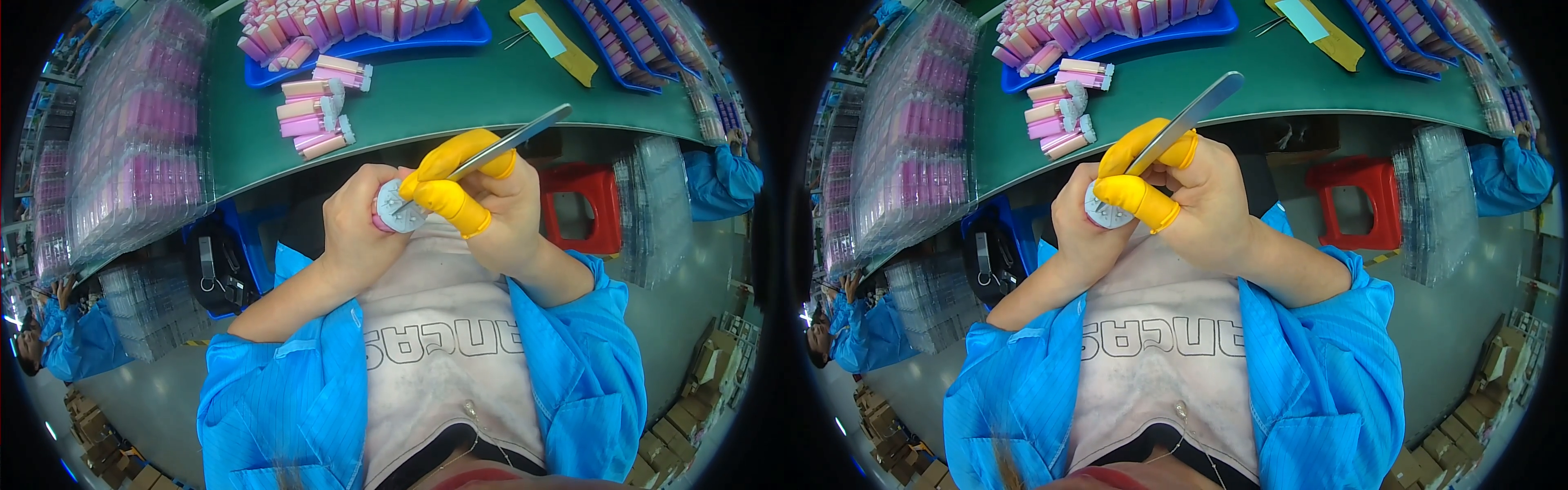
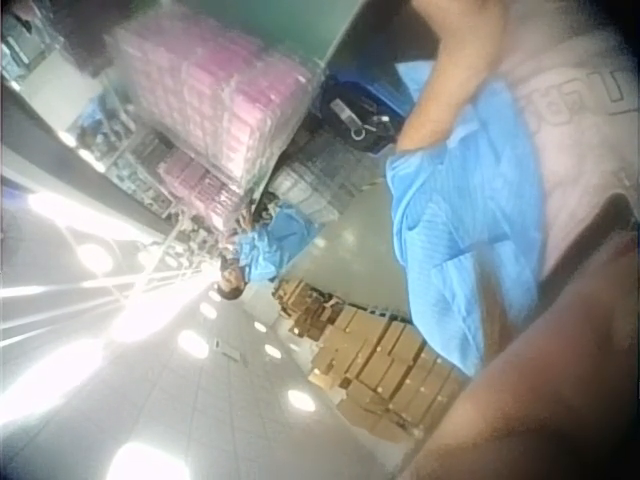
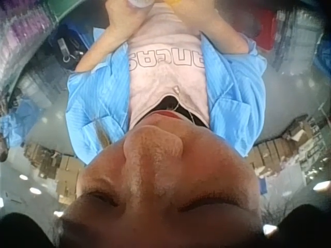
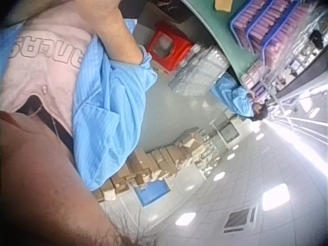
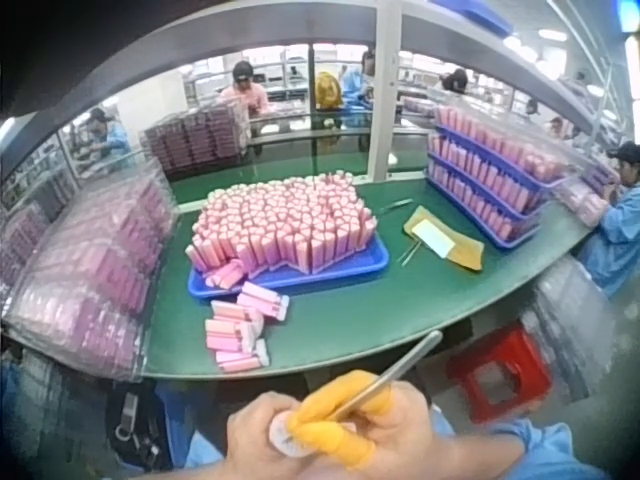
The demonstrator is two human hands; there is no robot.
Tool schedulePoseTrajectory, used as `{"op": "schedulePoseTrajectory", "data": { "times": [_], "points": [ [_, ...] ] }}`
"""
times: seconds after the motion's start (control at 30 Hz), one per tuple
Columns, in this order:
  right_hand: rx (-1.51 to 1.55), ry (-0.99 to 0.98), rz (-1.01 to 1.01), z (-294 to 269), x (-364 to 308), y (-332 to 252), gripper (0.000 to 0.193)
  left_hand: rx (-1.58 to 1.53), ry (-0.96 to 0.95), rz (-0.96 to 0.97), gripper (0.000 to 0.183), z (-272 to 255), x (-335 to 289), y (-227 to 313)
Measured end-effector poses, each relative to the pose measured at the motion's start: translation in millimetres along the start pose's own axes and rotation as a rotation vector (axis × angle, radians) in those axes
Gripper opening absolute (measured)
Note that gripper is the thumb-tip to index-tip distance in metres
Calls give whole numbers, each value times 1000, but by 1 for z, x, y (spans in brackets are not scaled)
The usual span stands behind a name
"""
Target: The person assembles small plastic components at a worktable using tweezers.
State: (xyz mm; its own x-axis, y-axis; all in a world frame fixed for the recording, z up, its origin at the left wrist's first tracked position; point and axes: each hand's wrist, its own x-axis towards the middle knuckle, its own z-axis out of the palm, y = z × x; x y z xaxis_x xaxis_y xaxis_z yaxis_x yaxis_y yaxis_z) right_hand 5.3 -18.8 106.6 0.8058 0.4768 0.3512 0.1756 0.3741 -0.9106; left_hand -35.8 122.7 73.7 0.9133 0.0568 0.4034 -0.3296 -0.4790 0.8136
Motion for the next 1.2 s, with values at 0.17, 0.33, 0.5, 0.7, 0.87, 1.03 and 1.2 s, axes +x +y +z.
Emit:
{"op": "schedulePoseTrajectory", "data": {
  "times": [0.17,0.33,0.5,0.7,0.87,1.03,1.2],
  "points": [
    [-63,1,18,2,1,-3,22,-29,-22,-9,34,-1,0,0],
    [90,84,12,4,3,-2,19,-63,-36,-27,34,-2,3,1],
    [-688,-257,-128,-5,8,-16,25,31,-50,-5,33,-2,4,-4],
    [-11,2,11,-3,9,-4,25,-100,-103,-43,31,-6,8,-2],
    [-74,-36,0,-6,12,-4,26,-117,-123,-61,30,-8,7,0],
    [-140,-47,-11,-6,13,-3,25,-106,-122,-61,30,-8,6,-2],
    [-103,-42,88,-7,18,-10,21,-157,-186,-19,30,-12,5,-3]
  ]
}}
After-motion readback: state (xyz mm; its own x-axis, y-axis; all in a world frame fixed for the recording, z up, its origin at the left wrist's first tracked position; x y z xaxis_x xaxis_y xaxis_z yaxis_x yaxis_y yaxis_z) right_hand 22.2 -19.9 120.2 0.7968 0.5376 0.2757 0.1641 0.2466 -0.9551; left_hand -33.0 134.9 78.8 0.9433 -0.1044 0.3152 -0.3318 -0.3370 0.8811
